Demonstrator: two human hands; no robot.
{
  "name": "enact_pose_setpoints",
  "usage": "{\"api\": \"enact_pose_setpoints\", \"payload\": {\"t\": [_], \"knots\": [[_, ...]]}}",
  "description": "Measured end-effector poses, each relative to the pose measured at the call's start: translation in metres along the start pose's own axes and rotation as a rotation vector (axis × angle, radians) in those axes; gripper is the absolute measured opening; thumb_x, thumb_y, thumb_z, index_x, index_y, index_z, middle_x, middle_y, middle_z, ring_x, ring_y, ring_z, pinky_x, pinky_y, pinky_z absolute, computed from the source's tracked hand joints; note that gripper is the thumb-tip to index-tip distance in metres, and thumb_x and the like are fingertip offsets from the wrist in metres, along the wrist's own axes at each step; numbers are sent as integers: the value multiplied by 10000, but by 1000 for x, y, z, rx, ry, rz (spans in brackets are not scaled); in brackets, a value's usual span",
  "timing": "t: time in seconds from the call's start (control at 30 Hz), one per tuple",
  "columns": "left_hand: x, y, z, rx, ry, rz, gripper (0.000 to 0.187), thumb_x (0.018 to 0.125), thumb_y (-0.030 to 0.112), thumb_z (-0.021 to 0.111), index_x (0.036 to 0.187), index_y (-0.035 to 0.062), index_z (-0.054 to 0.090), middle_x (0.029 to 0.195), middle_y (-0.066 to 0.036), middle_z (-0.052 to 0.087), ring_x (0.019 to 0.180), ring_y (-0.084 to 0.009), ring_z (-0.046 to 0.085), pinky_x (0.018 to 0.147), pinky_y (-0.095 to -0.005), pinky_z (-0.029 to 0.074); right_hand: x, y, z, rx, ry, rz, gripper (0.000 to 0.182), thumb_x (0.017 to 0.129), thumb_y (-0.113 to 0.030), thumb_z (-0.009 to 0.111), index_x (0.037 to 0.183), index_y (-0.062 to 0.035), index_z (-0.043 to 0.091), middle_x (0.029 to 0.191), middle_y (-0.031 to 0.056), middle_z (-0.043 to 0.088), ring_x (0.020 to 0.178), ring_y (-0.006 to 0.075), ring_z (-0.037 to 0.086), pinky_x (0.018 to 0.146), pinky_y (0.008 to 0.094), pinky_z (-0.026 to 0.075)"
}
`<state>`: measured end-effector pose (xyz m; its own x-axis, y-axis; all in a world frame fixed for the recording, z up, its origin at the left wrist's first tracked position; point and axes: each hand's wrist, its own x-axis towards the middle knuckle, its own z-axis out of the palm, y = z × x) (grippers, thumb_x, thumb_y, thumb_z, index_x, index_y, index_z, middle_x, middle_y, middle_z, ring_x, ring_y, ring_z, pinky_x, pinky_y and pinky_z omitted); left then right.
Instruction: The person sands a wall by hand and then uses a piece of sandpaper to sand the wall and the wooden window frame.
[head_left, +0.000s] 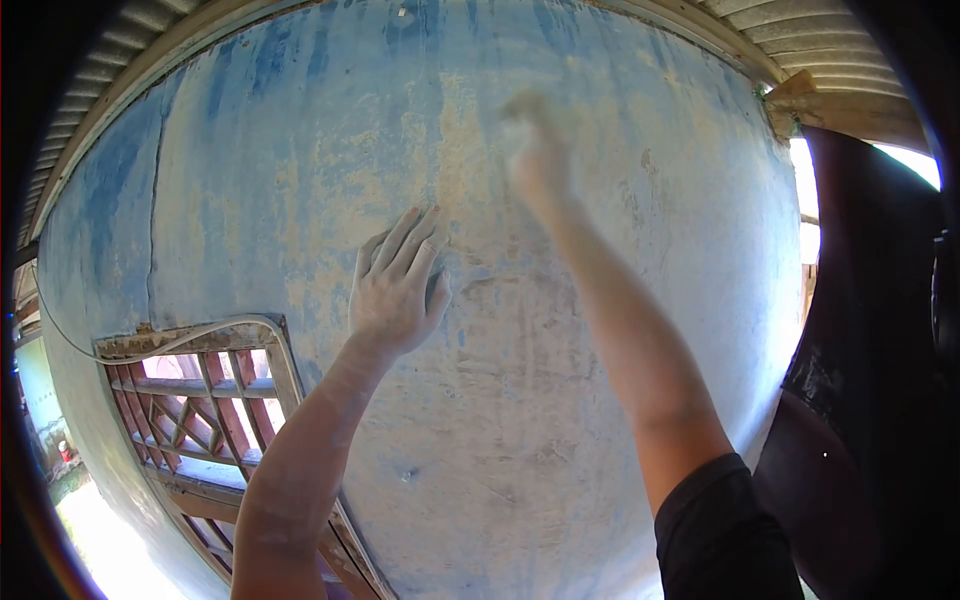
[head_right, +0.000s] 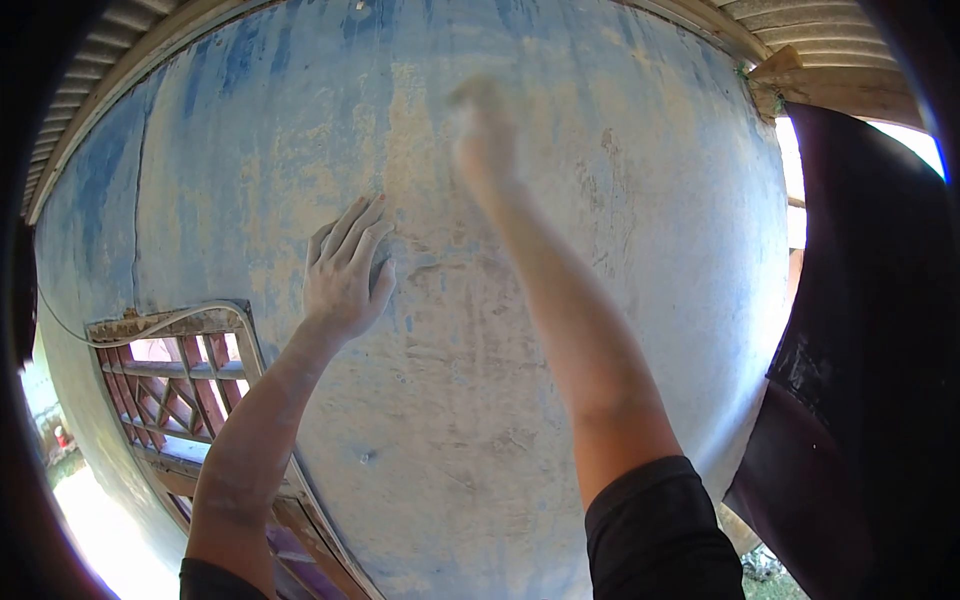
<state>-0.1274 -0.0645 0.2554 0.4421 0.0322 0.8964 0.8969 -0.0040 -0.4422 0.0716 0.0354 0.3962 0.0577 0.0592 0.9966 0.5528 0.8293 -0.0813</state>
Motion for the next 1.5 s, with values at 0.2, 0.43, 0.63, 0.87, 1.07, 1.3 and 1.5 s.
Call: {"api": "enact_pose_setpoints", "payload": {"t": [0.2,0.43,0.63,0.87,1.07,1.3,1.5], "knots": [[6,-47,-10,70,-17,83,523,935,207,620,1439,115,515,1646,-82,441,1552,-273,367,1245,-489,303,-42,12,-16,-167,-236,-445,469,1019,64,446,1410,-115,633,1696,13,391,1572,212,347,1217,383,427],[12,-71,-29,117,3,-81,571,957,206,564,1513,126,461,1680,-92,397,1579,-295,320,1270,-502,257,26,114,-48,-256,361,-65,394,1019,-27,498,1336,-154,693,1643,74,472,1345,238,629,1078,339,554],[11,-74,-31,126,-7,-29,554,959,196,545,1503,122,465,1675,-95,407,1570,-302,336,1265,-497,250,-8,-55,44,106,-119,-31,415,1029,17,456,1321,-140,705,1560,122,555,1470,260,486,1247,423,377],[7,-81,-29,164,-16,-35,556,941,159,536,1492,126,473,1672,-98,411,1570,-301,337,1265,-494,244,11,2,13,23,-79,-302,414,1102,-67,391,1365,-179,691,1637,77,473,1539,244,402,1293,376,320],[4,-75,-27,165,1,-48,542,966,205,548,1493,109,469,1678,-116,397,1572,-304,335,1254,-511,263,38,43,-24,-120,202,-4,455,1035,32,416,1383,-143,652,1647,101,456,1509,310,444,1239,376,407],[-5,-75,-31,129,-29,-33,554,956,193,557,1498,135,457,1682,-89,395,1575,-296,325,1268,-515,245,-43,-32,27,13,-105,-313,527,1015,72,430,1462,-141,610,1676,49,417,1538,241,406,1291,381,340],[-4,-79,-28,135,-2,-30,521,959,223,590,1462,127,492,1667,-92,419,1569,-295,340,1264,-508,258,-86,50,-39,-113,-210,-354,451,1069,-9,416,1349,-232,691,1633,-2,489,1541,201,404,1299,369,303]]}}
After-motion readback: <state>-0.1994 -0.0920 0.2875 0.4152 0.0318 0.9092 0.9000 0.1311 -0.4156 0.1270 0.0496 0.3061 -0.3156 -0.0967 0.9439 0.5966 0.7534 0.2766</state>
